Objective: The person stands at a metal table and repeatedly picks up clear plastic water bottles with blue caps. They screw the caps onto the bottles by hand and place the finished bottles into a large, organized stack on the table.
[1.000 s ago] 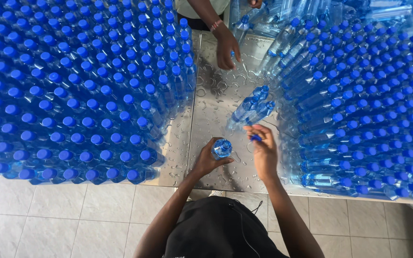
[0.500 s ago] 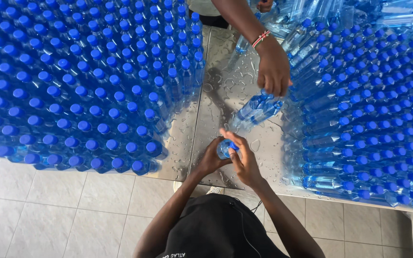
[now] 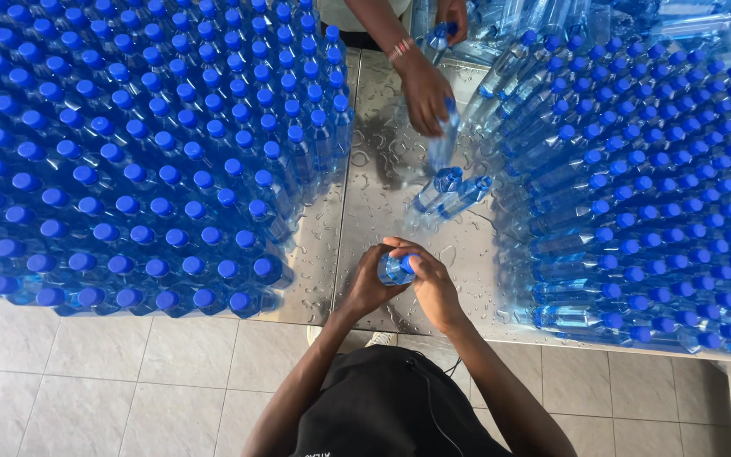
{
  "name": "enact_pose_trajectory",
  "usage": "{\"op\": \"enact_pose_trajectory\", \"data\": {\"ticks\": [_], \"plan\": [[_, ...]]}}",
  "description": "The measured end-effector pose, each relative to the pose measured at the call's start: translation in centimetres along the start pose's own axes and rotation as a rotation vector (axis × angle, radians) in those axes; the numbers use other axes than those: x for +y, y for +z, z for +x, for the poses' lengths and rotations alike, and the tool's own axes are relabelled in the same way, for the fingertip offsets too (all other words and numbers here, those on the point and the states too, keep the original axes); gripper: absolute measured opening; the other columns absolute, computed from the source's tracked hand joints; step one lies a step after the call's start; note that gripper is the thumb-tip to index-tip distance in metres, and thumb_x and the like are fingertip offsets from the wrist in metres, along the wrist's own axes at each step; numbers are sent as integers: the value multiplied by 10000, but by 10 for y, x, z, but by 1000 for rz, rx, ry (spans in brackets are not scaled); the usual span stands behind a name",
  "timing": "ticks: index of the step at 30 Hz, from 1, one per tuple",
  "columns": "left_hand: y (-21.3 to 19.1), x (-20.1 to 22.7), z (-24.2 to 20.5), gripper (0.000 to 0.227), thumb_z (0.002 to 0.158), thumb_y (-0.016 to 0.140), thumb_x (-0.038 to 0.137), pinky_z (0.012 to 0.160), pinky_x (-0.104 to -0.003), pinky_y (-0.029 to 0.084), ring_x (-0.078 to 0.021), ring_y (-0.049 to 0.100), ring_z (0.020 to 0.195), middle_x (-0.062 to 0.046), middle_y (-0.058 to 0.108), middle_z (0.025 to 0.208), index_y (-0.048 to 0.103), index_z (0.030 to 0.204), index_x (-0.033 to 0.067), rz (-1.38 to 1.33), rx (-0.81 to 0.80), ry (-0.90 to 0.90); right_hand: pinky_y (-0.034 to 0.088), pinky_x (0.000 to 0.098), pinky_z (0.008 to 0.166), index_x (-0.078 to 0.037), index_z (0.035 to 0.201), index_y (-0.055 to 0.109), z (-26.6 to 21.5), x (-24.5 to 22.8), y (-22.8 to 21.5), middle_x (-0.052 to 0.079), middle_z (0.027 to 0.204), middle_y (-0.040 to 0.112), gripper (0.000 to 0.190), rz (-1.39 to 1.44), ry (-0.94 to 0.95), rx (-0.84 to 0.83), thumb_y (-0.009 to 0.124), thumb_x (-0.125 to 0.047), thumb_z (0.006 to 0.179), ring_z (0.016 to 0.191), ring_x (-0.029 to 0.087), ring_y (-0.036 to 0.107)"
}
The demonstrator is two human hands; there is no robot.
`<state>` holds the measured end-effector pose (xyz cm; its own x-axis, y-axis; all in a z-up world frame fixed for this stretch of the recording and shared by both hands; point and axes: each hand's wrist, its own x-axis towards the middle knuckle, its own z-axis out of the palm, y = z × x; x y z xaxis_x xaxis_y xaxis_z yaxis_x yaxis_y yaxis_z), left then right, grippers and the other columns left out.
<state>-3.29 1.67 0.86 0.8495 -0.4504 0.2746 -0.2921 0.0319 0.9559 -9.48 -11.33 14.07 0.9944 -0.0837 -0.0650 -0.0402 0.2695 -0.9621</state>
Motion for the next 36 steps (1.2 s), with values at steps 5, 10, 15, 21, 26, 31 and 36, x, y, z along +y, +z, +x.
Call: {"op": "enact_pose_trajectory", "data": {"ticks": [5, 10, 15, 21, 26, 31, 36], "plan": [[3, -1, -7, 749, 712, 997, 190, 968, -601, 539, -537, 664, 1123, -253, 683, 1203, 636, 1357, 71, 51, 7, -37, 411, 392, 1153, 71, 1220, 642, -7, 15, 2, 248, 1407, 588, 371, 68, -94, 51, 518, -262, 1113, 1379, 301, 546], [0, 5, -9, 729, 694, 964, 175, 924, -623, 530, -559, 668, 1070, -255, 702, 1160, 647, 1346, 94, 93, 26, -79, 463, 405, 1100, 89, 1224, 629, -7, 16, 4, 272, 1359, 633, 335, 126, -102, 126, 506, -205, 1119, 1306, 302, 616], [-2, -9, -13, 760, 730, 951, 273, 967, -604, 547, -525, 689, 1160, -215, 713, 1241, 637, 1417, 192, 60, 5, -249, 595, 455, 1056, -95, 1257, 822, 3, -23, -13, 110, 1288, 809, 297, -713, -336, 21, 772, -246, 1007, 1186, 294, 778], [-9, 25, -2, 712, 742, 925, 195, 990, -611, 554, -521, 688, 1160, -210, 703, 1255, 655, 1400, 167, 145, -42, -201, 648, 272, 626, -113, 933, 706, 3, -33, -30, -7, 743, 701, 768, -1692, -553, 101, 480, -845, 987, 635, 133, 728], [-22, 42, 3, 719, 737, 912, 183, 1019, -593, 539, -494, 699, 1168, -206, 714, 1246, 650, 1406, 150, 148, -107, -171, 669, 447, 827, -96, 1476, 622, 3, -91, -25, 149, 1122, 736, 518, -1716, -532, -319, 476, -437, 1115, 1035, 317, 765], [-29, 54, 6, 662, 751, 883, 146, 1039, -581, 528, -473, 708, 1151, -226, 742, 1194, 668, 1374, 85, 191, -194, -48, 663, 422, 772, -21, 1264, 702, 1, -78, -43, 165, 1103, 735, 307, -1762, -658, -630, 520, -246, 1163, 1014, 318, 768], [-22, 55, 2, 704, 692, 895, 132, 1052, -532, 518, -365, 727, 1122, -134, 774, 1149, 684, 1363, 153, 440, -211, 59, 672, 427, 595, -86, 1071, 702, -1, -51, -48, 75, 820, 760, 594, -1866, -267, -262, 354, -555, 1183, 737, 244, 796]]}}
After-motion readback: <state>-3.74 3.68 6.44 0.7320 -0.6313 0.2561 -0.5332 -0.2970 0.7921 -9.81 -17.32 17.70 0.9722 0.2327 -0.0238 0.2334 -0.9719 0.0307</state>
